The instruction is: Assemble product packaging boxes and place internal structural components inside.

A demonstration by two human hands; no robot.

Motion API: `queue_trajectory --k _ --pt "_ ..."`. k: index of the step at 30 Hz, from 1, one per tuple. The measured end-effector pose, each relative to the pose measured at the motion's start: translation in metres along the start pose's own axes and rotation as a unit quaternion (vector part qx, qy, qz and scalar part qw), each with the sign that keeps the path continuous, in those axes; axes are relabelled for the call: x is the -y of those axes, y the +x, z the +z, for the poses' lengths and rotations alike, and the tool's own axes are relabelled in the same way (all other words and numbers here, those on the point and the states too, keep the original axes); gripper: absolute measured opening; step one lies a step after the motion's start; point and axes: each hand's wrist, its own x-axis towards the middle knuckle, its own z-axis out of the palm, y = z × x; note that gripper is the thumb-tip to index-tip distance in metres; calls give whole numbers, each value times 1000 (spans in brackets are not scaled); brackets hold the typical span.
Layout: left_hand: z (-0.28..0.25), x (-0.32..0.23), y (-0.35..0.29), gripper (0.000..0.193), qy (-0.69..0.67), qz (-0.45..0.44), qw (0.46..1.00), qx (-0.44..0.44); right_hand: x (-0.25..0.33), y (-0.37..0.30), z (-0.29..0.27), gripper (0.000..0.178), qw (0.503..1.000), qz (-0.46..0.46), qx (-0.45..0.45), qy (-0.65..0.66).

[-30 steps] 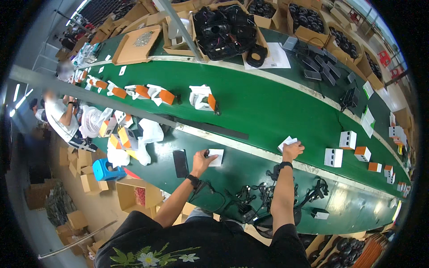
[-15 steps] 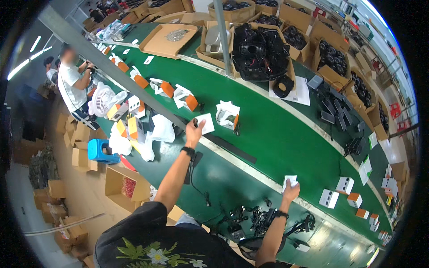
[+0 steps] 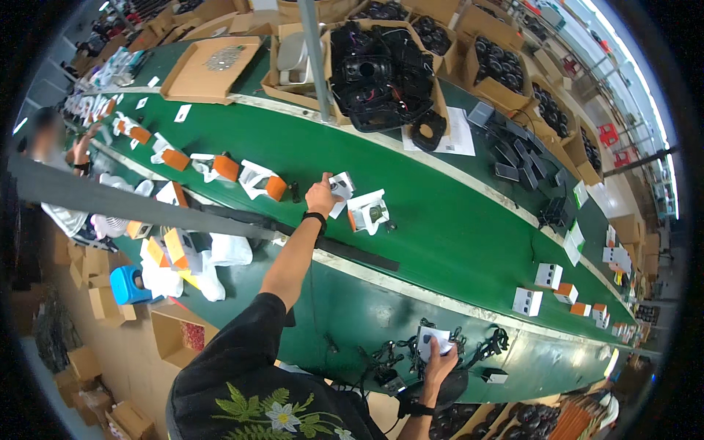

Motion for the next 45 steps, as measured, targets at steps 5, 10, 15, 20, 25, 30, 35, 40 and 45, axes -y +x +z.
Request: queue_trajectory --k 5,10,15,20,25,30,35,40,45 --pt "10 16 15 66 152 -13 987 -56 48 -42 18 34 997 29 26 69" --pt "-41 6 -42 62 -73 -32 997 25 85 -30 25 29 983 37 143 109" --pt "-109 2 -260 55 -376 55 925 5 154 -32 77 53 917 -106 260 283" --pt "-159 -19 -463 29 -547 -123 811 167 175 -88 76 35 871 -47 388 298" --pt "-170 11 -595 46 -749 -248 613 36 155 -180 62 23 857 -135 438 236" --pt "-179 49 -675 45 -656 -185 716 -150 156 -262 64 34 813 -327 462 137" --pt "-187 144 -721 38 -644 -197 710 -204 156 -362 96 43 726 -356 588 19" --pt "-147 293 -710 46 -670 -316 627 -240 123 -393 183 62 692 -304 655 -15" --pt "-37 532 -714 44 -575 -457 567 -372 105 -357 201 57 738 -260 620 -57"
